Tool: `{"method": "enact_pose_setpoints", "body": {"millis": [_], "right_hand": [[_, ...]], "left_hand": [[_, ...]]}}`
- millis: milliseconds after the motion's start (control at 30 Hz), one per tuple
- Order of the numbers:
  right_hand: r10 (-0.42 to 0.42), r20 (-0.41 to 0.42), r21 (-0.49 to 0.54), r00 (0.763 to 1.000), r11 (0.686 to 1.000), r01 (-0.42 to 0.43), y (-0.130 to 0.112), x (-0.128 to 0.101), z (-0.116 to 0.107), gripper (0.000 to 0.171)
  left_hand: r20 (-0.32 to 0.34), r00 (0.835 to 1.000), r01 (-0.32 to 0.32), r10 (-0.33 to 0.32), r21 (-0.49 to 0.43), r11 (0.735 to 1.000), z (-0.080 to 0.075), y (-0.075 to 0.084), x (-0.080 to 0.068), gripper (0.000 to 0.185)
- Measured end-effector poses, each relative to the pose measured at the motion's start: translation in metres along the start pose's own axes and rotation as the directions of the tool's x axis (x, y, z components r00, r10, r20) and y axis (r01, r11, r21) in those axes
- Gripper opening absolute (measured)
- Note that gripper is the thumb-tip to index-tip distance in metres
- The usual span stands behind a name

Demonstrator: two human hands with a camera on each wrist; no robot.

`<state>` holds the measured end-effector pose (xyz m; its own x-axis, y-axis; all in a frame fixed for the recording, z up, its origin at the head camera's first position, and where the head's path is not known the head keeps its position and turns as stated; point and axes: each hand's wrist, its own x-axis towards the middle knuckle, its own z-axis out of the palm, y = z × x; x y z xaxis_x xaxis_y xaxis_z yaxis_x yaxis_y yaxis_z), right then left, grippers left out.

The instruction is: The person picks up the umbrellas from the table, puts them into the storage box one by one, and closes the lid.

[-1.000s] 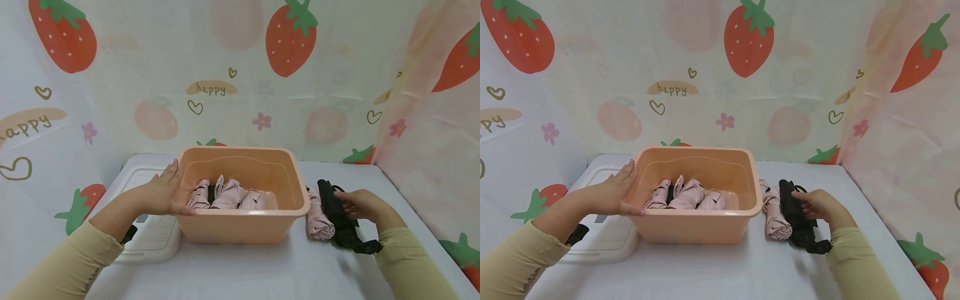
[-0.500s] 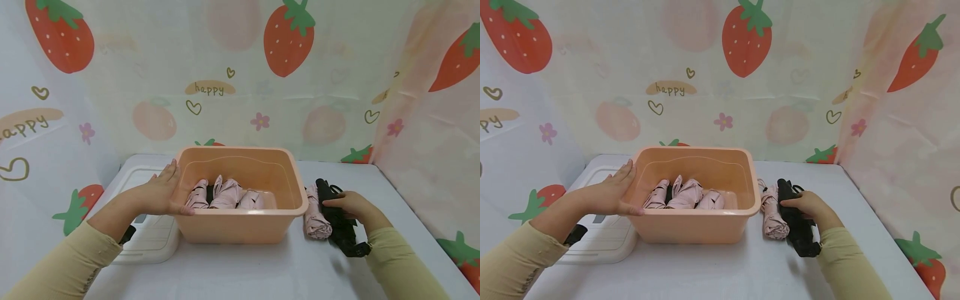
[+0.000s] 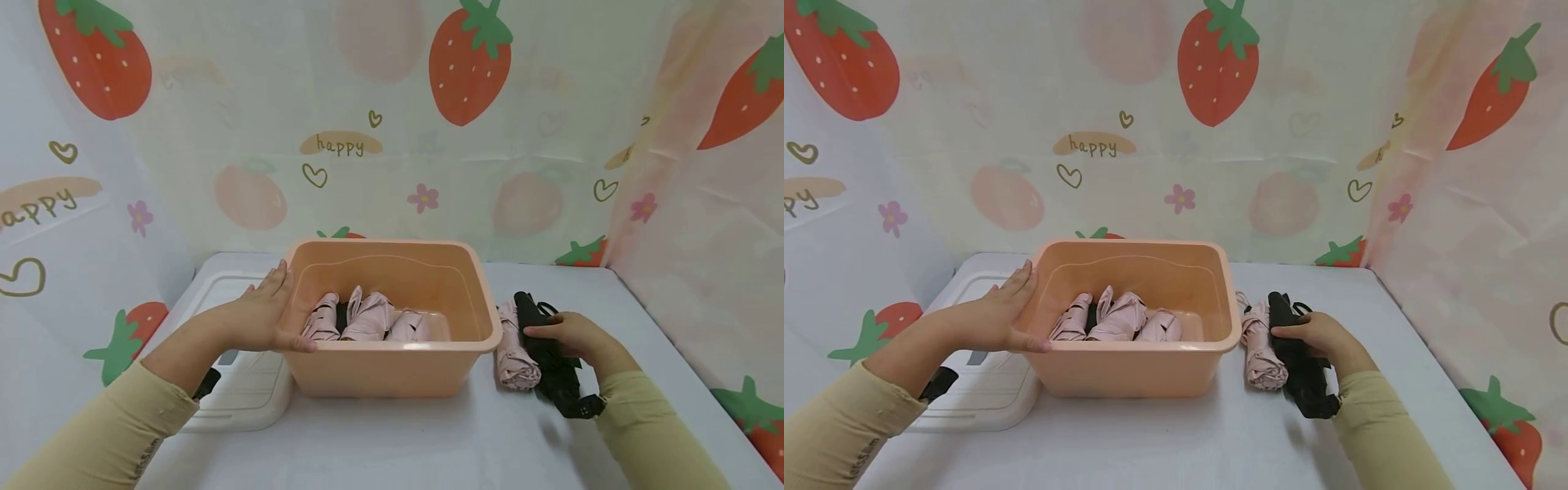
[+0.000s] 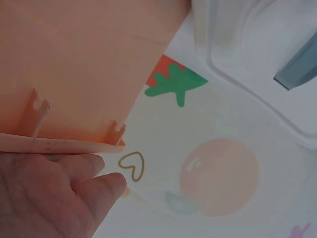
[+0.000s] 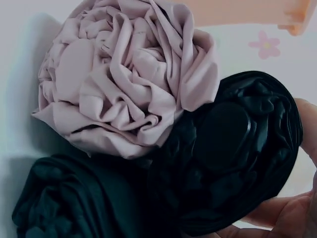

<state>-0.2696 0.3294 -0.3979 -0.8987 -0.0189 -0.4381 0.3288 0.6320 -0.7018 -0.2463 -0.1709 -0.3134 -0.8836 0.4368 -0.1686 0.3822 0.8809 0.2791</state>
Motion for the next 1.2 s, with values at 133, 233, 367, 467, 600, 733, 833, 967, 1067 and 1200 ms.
{"method": "enact_pose_setpoints", "body": {"millis": [133, 233, 367, 467, 600, 733, 833, 967, 1067, 1200], "right_hand": [[0.004, -0.023, -0.012, 1.0, 1.0, -0.004, -0.003, -0.001, 0.0, 0.088], [-0.005, -0.022, 0.019, 1.0, 1.0, 0.005, -0.004, -0.001, 0.0, 0.085], [-0.035, 0.02, 0.093, 0.999, 0.995, 0.033, -0.001, 0.0, -0.001, 0.082], [-0.071, 0.062, 0.147, 0.996, 0.987, 0.061, 0.004, 0.001, -0.003, 0.078], [-0.132, 0.109, 0.197, 0.985, 0.974, 0.109, 0.009, 0.004, -0.005, 0.072], [-0.178, 0.149, 0.245, 0.973, 0.96, 0.139, 0.013, 0.008, -0.006, 0.063], [-0.166, 0.156, 0.255, 0.974, 0.959, 0.123, 0.014, 0.011, -0.006, 0.058], [-0.079, 0.112, 0.187, 0.99, 0.981, 0.057, 0.008, 0.015, -0.004, 0.066], [-0.041, 0.085, 0.12, 0.995, 0.992, 0.031, 0.003, 0.019, 0.0, 0.076], [-0.058, 0.088, 0.068, 0.994, 0.996, 0.052, 0.001, 0.021, 0.004, 0.079]], "left_hand": [[-0.003, 1.0, 0.002, -0.002, 0.0, 1.0, 0.0, -0.001, 0.0, 0.138], [-0.004, 1.0, 0.007, -0.007, -0.003, 1.0, 0.0, -0.001, 0.001, 0.138], [-0.002, 1.0, 0.01, -0.01, -0.005, 1.0, 0.001, -0.002, 0.001, 0.138], [-0.003, 1.0, 0.006, -0.006, 0.001, 1.0, 0.002, -0.002, 0.002, 0.138], [-0.009, 1.0, -0.003, 0.003, 0.01, 1.0, 0.002, -0.002, 0.002, 0.138], [-0.006, 1.0, -0.007, 0.007, 0.006, 1.0, 0.002, -0.002, 0.002, 0.138], [-0.001, 1.0, -0.009, 0.009, -0.006, 1.0, 0.001, -0.001, 0.002, 0.137], [0.004, 1.0, -0.008, 0.008, -0.009, 1.0, 0.001, 0.0, 0.002, 0.136], [-0.002, 1.0, -0.006, 0.006, -0.006, 1.0, 0.001, 0.0, 0.002, 0.137], [-0.006, 1.0, -0.001, 0.001, -0.01, 1.0, 0.001, -0.001, 0.002, 0.137]]}}
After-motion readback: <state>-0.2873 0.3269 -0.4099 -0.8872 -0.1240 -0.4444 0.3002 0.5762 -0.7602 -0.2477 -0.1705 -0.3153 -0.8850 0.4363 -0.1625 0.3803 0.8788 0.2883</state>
